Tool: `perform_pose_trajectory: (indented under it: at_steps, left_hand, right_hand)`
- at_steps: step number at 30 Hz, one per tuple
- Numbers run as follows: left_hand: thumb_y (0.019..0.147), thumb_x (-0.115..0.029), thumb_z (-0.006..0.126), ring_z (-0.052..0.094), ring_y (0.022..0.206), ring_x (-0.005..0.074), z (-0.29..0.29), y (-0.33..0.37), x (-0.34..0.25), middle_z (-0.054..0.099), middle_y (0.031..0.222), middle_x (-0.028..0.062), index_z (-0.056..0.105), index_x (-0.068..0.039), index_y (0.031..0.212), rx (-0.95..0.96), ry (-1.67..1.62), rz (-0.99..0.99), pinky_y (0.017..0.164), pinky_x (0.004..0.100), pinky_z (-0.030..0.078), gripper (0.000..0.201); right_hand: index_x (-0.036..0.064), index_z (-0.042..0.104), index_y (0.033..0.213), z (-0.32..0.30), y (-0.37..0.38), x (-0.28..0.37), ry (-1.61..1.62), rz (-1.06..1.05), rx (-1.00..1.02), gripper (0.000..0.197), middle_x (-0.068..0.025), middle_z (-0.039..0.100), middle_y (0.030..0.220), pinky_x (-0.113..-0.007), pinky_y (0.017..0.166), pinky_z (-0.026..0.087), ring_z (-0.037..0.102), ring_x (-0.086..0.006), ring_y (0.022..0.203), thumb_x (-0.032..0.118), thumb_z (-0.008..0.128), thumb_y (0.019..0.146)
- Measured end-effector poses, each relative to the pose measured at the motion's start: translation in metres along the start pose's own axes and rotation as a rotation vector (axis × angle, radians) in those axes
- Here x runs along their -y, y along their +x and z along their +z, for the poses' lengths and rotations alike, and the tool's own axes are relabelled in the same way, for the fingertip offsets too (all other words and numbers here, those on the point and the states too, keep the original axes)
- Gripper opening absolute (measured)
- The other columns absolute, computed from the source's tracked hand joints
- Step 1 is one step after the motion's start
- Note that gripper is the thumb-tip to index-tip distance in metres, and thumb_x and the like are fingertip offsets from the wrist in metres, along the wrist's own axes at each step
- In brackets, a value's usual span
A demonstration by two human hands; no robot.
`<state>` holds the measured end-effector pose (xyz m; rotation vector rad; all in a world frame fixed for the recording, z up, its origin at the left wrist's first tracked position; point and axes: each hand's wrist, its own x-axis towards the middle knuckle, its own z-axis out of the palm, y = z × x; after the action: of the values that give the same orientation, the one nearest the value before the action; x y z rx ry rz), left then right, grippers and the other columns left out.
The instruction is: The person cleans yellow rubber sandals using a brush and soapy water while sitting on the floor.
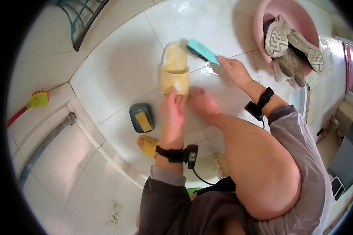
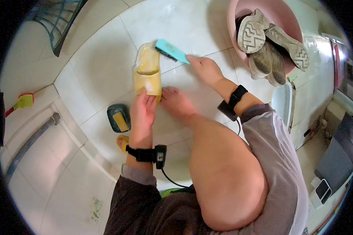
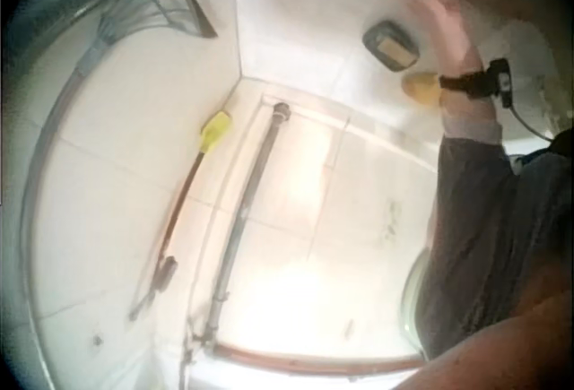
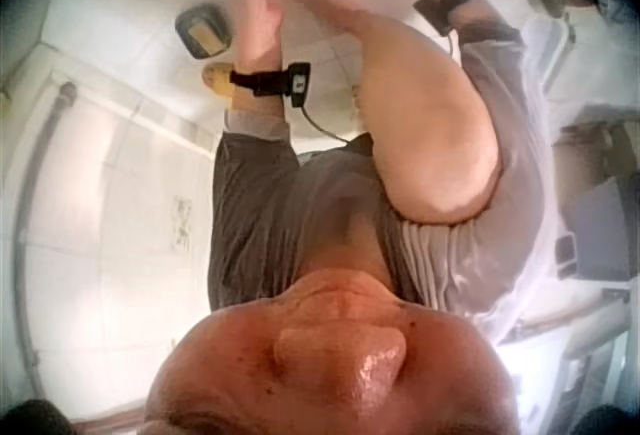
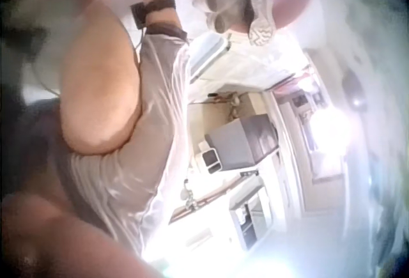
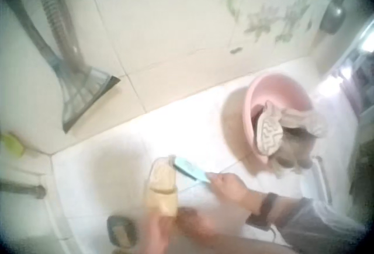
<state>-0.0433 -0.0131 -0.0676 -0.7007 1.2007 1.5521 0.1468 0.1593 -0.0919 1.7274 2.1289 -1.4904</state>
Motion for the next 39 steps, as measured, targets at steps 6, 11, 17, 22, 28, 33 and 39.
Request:
perform_pose_trajectory:
  at_steps: [6, 11, 17, 22, 28, 33, 39]
  left_hand:
    - [0.081, -0.023, 0.073, 0.05, 0.12, 0.0285, -0.015, -0.008, -0.025, 0.056, 0.123, 0.0139, 0.051, 0.001, 0.123, -0.176, 1.371, 0.823, 0.103, 0.0457, 0.04, 0.053]
    - [0.071, -0.02, 0.076, 0.052, 0.112, 0.0373, 0.029, 0.015, -0.049, 0.062, 0.109, 0.0143, 0.06, -0.001, 0.112, 0.361, 2.055, 1.182, 0.094, 0.0475, 0.044, 0.048]
    - [0.08, -0.016, 0.074, 0.061, 0.098, 0.0179, 0.038, 0.003, -0.056, 0.065, 0.102, 0.0055, 0.062, -0.001, 0.111, 0.477, 0.987, 0.212, 0.088, 0.0318, 0.048, 0.036]
    - [0.085, -0.014, 0.07, 0.058, 0.091, 0.0098, 0.035, -0.011, -0.055, 0.063, 0.099, 0.0023, 0.062, -0.002, 0.104, 0.489, 0.898, 0.173, 0.083, 0.026, 0.046, 0.024]
    - [0.094, -0.026, 0.059, 0.057, 0.084, 0.011, -0.005, 0.025, -0.038, 0.064, 0.094, 0.0034, 0.063, -0.001, 0.103, 0.328, 0.895, 0.269, 0.076, 0.0271, 0.046, 0.027]
    - [0.098, -0.035, 0.051, 0.058, 0.078, 0.0141, -0.004, 0.028, -0.029, 0.066, 0.091, 0.0055, 0.064, 0.002, 0.101, 0.238, 0.839, 0.388, 0.074, 0.0296, 0.047, 0.039]
    - [0.098, -0.037, 0.052, 0.056, 0.074, 0.0112, 0.01, 0.028, -0.024, 0.064, 0.085, 0.0033, 0.064, 0.002, 0.095, 0.327, 0.741, 0.352, 0.07, 0.0272, 0.046, 0.041]
  right_hand:
    - [-0.0029, 0.068, 0.1, 0.003, -0.004, 0.006, 0.26, 0.125, 0.112, 0.063, -0.0079, 0.063, 0.077, -0.032, 0.068, 0.047, 0.057, -0.0163, 0.073, 0.057, 0.051, 0.092]
    - [-0.0008, 0.067, 0.101, 0.004, -0.009, 0.019, 0.247, 0.067, 0.207, 0.053, -0.0054, 0.061, 0.078, -0.027, 0.066, 0.044, 0.054, -0.0118, 0.075, 0.051, 0.055, 0.093]
    - [0.0031, 0.062, 0.1, -0.023, -0.017, 0.032, 0.481, 0.173, 0.346, 0.029, -0.0017, 0.056, 0.074, -0.025, 0.064, 0.044, 0.052, -0.0102, 0.069, 0.031, 0.057, 0.096]
    - [0.0046, 0.061, 0.098, -0.04, -0.005, 0.038, 0.43, -0.102, 0.428, 0.024, -0.0043, 0.055, 0.069, -0.027, 0.065, 0.046, 0.053, -0.0126, 0.068, 0.027, 0.053, 0.097]
    - [0.0115, 0.068, 0.081, -0.022, -0.005, 0.058, -0.541, -0.331, 0.045, 0.042, -0.0137, 0.063, 0.07, -0.043, 0.066, 0.051, 0.064, -0.0336, 0.069, 0.045, 0.048, 0.096]
    - [0.0167, 0.071, 0.082, -0.005, -0.036, 0.06, -0.757, -0.547, 0.307, 0.05, -0.0129, 0.067, 0.072, -0.045, 0.063, 0.053, 0.066, -0.0347, 0.068, 0.053, 0.041, 0.096]
    - [0.0168, 0.071, 0.08, 0.003, -0.035, 0.057, -0.689, -0.537, 0.205, 0.051, -0.0114, 0.067, 0.07, -0.046, 0.059, 0.052, 0.065, -0.0335, 0.065, 0.053, 0.04, 0.096]
